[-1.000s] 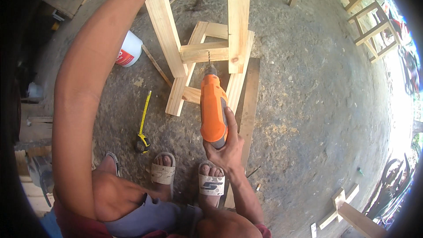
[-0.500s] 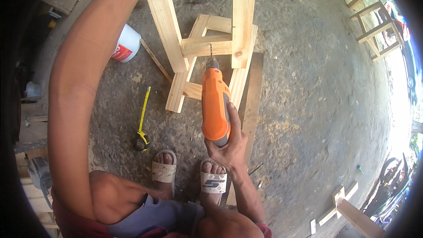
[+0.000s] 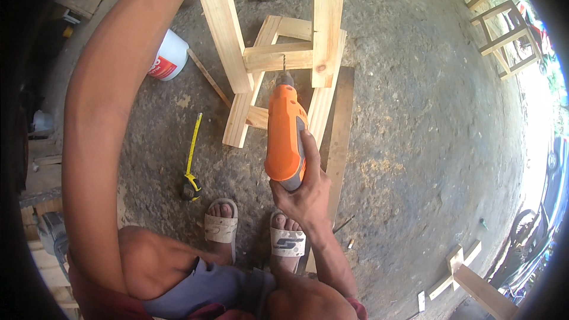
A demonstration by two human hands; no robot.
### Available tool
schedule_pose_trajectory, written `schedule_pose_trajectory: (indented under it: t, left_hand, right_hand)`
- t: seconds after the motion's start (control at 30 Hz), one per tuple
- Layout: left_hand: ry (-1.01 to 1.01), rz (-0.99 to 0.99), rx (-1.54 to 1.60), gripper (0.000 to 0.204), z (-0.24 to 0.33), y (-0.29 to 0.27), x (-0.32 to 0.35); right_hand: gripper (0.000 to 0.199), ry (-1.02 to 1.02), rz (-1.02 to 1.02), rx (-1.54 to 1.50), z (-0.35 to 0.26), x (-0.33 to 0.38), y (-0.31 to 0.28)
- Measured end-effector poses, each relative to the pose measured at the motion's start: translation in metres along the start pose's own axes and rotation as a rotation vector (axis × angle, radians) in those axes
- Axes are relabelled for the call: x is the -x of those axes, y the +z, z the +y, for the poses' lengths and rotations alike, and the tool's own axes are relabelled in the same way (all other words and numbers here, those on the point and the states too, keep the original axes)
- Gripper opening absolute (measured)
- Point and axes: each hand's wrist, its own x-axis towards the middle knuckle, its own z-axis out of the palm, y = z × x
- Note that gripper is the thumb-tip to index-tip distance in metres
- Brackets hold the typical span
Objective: The person measures a wooden frame with a tape, marks it with a pencil, and uses an electric drill to make holes in the wood. They later reach into a plastic container containing nails.
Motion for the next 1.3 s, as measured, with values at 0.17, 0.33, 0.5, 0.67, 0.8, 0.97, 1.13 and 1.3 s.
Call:
schedule_pose_trajectory:
  t: [0.17,0.33,0.5,0.67,0.8,0.97,1.13,1.3]
  left_hand:
    - [0.007,0.011,0.004,0.101,0.003,-0.001,-0.001]
    - [0.012,-0.003,0.009,0.098,0.004,-0.003,-0.001]
    - [0.028,0.084,-0.008,0.097,-0.001,0.005,-0.001]
    - [-0.005,-0.007,0.003,0.097,0.006,-0.006,0.001]
    - [0.027,0.039,0.013,0.096,0.002,-0.005,0.004]
    - [-0.02,-0.021,0.003,0.095,0.008,-0.007,0.0]
    - [-0.01,-0.033,-0.015,0.095,0.003,-0.002,-0.003]
    - [-0.006,0.006,-0.019,0.095,0.0,0.004,-0.004]
  right_hand:
    - [0.082,0.068,0.016,-0.071,-0.009,-0.002,-0.003]
    - [0.082,0.067,0.028,-0.069,-0.013,-0.004,-0.005]
    - [0.084,-0.01,0.056,-0.017,-0.012,-0.005,-0.001]
    - [0.084,-0.009,0.052,0.014,-0.013,-0.004,-0.001]
    - [0.085,0.017,0.048,-0.118,0.0,-0.001,-0.001]
    - [0.086,-0.073,0.071,-0.053,0.013,-0.001,-0.003]
    - [0.086,-0.067,0.083,-0.073,0.011,0.0,-0.003]
    - [0.086,-0.121,0.102,-0.015,0.013,-0.003,-0.005]
